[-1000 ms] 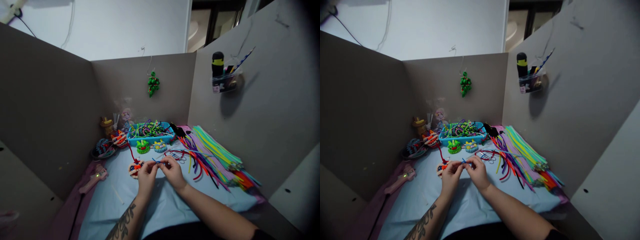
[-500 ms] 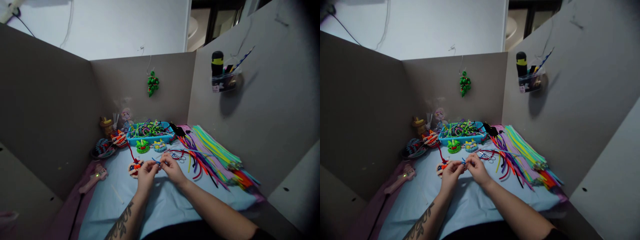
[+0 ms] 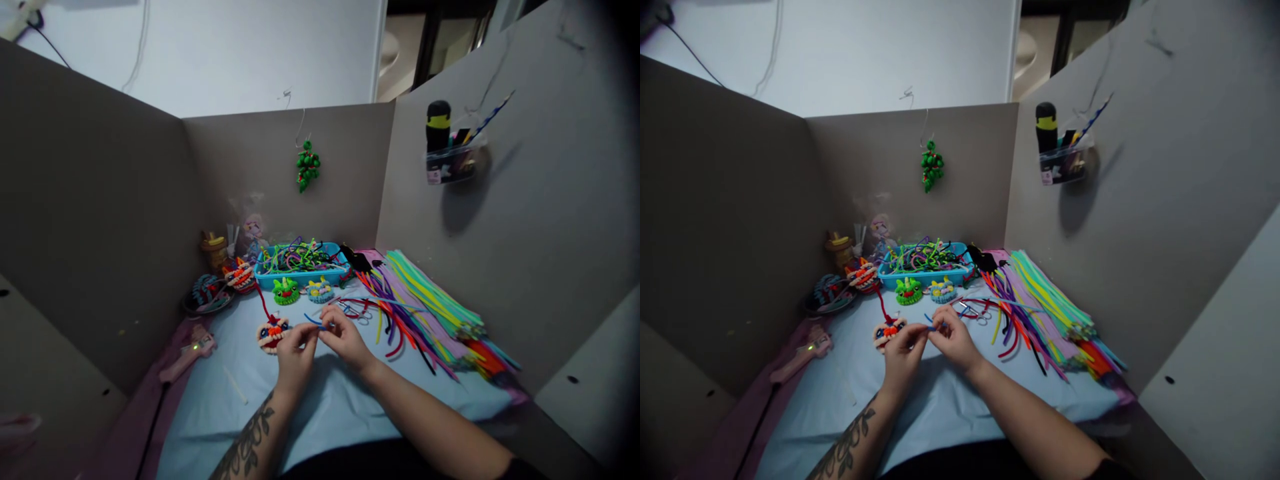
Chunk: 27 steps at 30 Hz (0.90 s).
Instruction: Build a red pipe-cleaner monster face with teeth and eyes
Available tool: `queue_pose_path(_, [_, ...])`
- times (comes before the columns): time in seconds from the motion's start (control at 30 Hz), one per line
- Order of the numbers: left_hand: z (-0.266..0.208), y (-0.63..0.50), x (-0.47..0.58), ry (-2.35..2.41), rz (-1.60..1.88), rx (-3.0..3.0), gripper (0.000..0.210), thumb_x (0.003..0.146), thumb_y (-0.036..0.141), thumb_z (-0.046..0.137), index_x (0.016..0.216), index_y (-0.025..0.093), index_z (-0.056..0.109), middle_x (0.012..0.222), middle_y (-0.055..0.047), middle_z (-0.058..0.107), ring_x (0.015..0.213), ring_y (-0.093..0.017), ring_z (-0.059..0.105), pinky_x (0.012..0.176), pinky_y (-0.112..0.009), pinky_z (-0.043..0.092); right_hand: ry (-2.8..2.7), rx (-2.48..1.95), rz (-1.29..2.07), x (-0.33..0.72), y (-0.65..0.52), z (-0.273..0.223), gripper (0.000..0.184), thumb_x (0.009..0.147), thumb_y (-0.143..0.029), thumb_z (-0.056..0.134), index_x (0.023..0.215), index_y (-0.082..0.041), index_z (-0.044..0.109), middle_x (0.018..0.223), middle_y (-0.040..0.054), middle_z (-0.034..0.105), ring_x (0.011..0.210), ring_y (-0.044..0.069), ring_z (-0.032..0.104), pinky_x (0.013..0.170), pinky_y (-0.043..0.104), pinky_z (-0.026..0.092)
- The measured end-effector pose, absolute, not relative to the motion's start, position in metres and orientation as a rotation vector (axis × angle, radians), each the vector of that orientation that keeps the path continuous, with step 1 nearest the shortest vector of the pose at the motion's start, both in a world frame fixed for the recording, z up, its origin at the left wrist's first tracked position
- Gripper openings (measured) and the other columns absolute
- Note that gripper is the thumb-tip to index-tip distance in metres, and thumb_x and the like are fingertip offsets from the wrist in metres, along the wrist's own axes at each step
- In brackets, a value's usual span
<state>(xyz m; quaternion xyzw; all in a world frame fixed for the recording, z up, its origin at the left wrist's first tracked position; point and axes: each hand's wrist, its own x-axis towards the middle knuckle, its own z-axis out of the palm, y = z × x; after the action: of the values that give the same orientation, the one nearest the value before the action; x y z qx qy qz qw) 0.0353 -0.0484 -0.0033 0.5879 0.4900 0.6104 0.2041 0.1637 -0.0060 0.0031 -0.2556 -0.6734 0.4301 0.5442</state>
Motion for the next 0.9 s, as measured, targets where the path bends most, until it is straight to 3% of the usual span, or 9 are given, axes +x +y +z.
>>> queue_pose_path(0.27, [0.006,-0.042,0.040,1.186,1.720,1.173,0.020,0.067,0.030,0.068,0.078,0.014,0.060,0.069,-0.003,0.066,0.065,-0.015,0.064,0.063,-0.025,0.050,-1.457,-0.631,1.071,0.159,-0.004,-0.003,0.014,0.071,-0.022,0.062,0.081,-0.021,0.051,0.078,-0.0008,0.048,0.068,0.013,0.048,0.062,0.025,0.042])
queue_pose_path(0.53, [0.006,-0.041,0.041,1.156,1.675,1.082,0.024,0.065,0.030,0.071,0.078,0.014,0.058,0.064,-0.002,0.066,0.063,-0.015,0.064,0.062,-0.025,0.050,-1.481,-0.773,0.746,0.159,-0.010,-0.009,0.009,0.076,-0.022,0.061,0.072,-0.019,0.054,0.073,0.0013,0.058,0.061,0.012,0.051,0.056,0.025,0.040])
queue_pose_path(0.9, [0.006,-0.038,0.038,1.131,1.598,0.949,0.034,0.056,0.034,0.076,0.077,0.012,0.060,0.055,0.000,0.062,0.053,-0.012,0.060,0.055,-0.022,0.047,-1.355,-0.656,1.108,0.155,-0.010,0.001,0.020,0.072,-0.023,0.064,0.077,-0.021,0.045,0.076,-0.0012,0.056,0.063,0.011,0.054,0.059,0.025,0.046])
